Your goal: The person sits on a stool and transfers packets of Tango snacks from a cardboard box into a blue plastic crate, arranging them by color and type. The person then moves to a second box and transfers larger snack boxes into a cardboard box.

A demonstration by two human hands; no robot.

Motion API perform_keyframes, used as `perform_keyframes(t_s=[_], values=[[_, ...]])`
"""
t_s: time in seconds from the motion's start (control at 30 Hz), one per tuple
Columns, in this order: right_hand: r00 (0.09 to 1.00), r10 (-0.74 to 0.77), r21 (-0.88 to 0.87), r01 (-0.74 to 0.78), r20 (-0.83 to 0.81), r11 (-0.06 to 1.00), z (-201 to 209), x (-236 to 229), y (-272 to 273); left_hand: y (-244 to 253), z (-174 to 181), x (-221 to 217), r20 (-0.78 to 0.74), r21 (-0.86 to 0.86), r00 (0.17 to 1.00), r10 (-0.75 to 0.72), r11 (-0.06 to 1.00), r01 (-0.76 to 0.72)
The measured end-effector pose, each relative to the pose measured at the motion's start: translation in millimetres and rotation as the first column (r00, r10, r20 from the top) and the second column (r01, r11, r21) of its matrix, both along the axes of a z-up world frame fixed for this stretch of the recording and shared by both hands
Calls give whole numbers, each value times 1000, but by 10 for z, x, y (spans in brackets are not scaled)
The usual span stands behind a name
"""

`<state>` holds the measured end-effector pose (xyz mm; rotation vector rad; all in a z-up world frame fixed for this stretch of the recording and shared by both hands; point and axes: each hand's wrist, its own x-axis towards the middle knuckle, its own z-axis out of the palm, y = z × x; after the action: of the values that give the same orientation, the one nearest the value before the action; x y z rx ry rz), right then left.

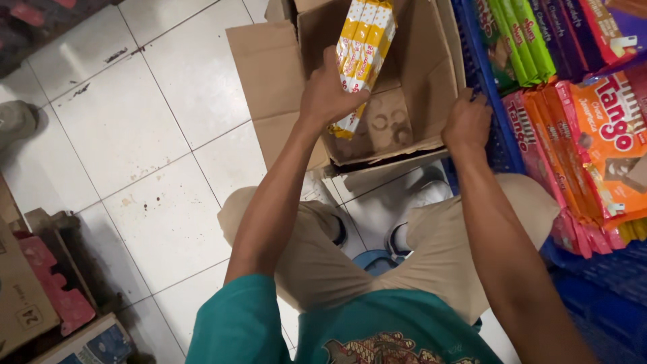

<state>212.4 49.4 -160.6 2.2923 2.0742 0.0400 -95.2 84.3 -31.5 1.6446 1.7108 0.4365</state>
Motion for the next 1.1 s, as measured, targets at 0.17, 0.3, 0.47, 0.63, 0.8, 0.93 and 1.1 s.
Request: perform_keyframes(t_s=[0.17, 0.3, 0.47, 0.63, 0.8, 0.93, 1.1], values=[[985, 33, -37, -39, -167, 999, 138, 28, 78, -61, -17, -50, -13, 6, 1000, -10, 1000, 10], [986, 113, -92, -125, -126, 988, 222, -116, 191, -119, -44, -74, -31, 15, 999, -7, 1000, 7], [955, 204, -82, -226, -216, 971, 179, -178, 275, -84, -235, -122, -129, -17, 984, -122, 993, 121], [875, 137, -142, -226, -465, 964, 102, -113, 209, 189, -782, -193, -193, -129, 916, -352, 934, 332], [835, -33, -262, -135, -550, 955, 179, -128, 215, 374, -1460, -131, -370, -275, 606, -704, 707, 652], [887, -48, -346, -129, -460, 929, 217, -158, 324, 534, -2122, 155, -355, -382, 499, -790, 610, 694], [916, -29, -385, -140, -401, 912, 148, -130, 359, 464, -2736, 311, -261, -390, 520, -814, 581, 714]])
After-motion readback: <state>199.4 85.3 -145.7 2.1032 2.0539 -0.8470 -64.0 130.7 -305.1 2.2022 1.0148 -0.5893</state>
